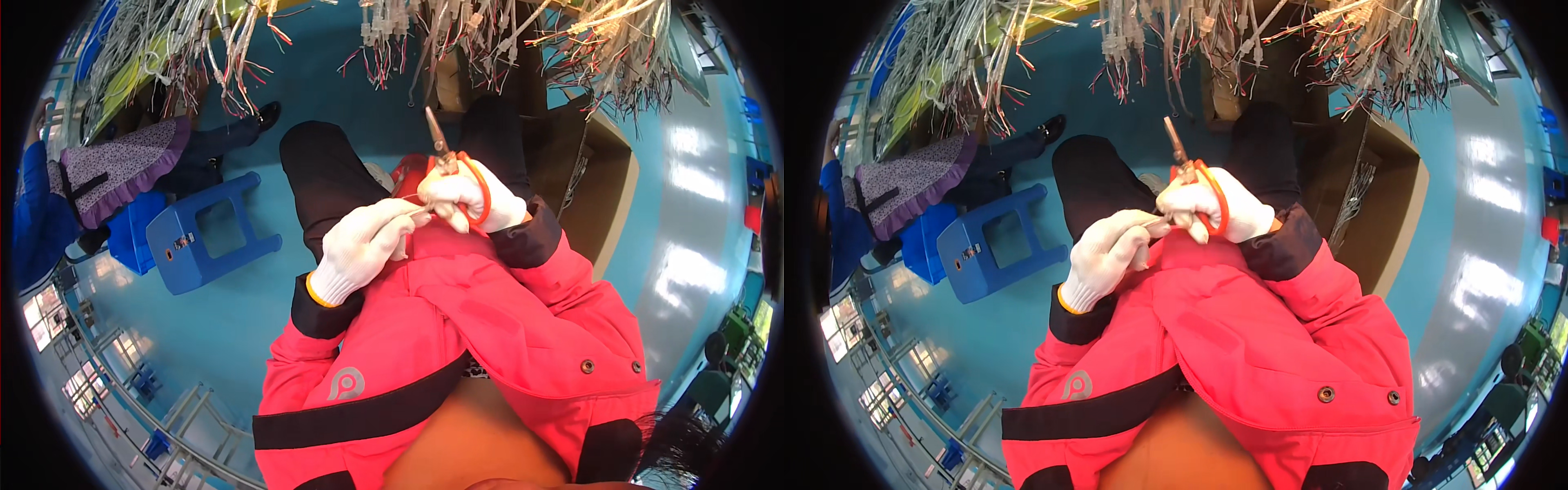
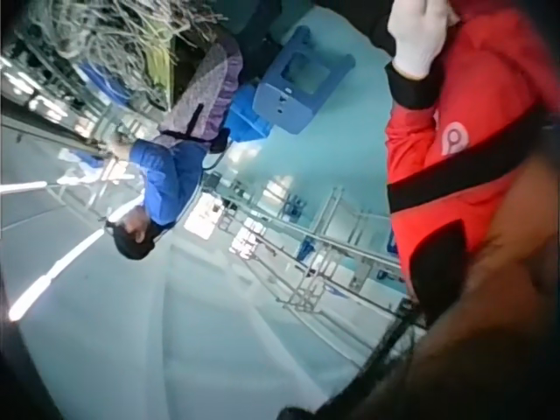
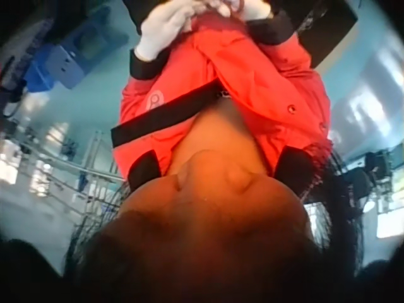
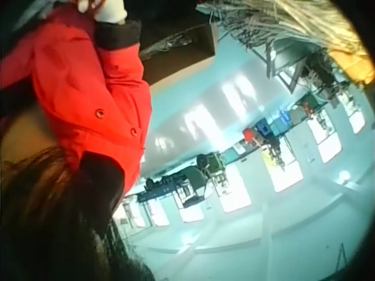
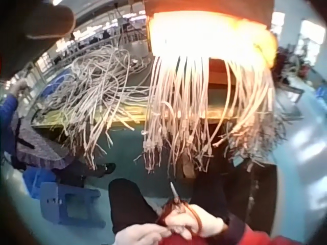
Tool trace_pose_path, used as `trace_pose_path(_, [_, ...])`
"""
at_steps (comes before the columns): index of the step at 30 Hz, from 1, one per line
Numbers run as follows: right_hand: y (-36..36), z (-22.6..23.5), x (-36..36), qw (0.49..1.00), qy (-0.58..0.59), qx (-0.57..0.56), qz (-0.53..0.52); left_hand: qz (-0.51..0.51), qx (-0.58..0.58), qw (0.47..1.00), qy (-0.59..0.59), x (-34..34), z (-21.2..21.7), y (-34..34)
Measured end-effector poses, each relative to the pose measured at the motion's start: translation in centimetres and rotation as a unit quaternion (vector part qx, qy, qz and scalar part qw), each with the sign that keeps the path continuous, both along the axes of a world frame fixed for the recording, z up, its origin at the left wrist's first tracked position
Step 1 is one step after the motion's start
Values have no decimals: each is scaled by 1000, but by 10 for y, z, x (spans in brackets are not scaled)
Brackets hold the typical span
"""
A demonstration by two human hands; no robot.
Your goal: Trimming and organizing electrical wires at a manual assembly station in a factory.
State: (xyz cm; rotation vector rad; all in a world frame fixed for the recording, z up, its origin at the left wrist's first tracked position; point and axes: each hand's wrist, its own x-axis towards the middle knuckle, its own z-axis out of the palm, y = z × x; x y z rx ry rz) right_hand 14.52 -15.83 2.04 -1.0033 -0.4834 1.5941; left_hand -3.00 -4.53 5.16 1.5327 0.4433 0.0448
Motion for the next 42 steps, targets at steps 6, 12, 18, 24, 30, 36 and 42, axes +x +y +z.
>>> trace_pose_path(6, [-6,-47,52,922,-265,-166,-227,58,-54,997,4,-3,0,6])
trace_pose_path(12, [11,-114,126,821,-291,-299,-389,60,-40,997,12,-3,3,12])
trace_pose_path(18, [-17,-28,21,979,-156,-54,-121,11,-165,982,88,1,18,30])
trace_pose_path(24, [7,4,17,988,-95,87,80,-60,-240,967,68,-1,17,51])
trace_pose_path(30, [23,20,1,998,-53,8,25,226,367,902,11,22,10,39])
trace_pose_path(36, [30,-3,-22,993,51,-26,-102,162,-83,964,194,4,-8,-4])
trace_pose_path(42, [26,-5,-23,991,-22,-22,-133,91,-271,957,42,20,-6,-2])
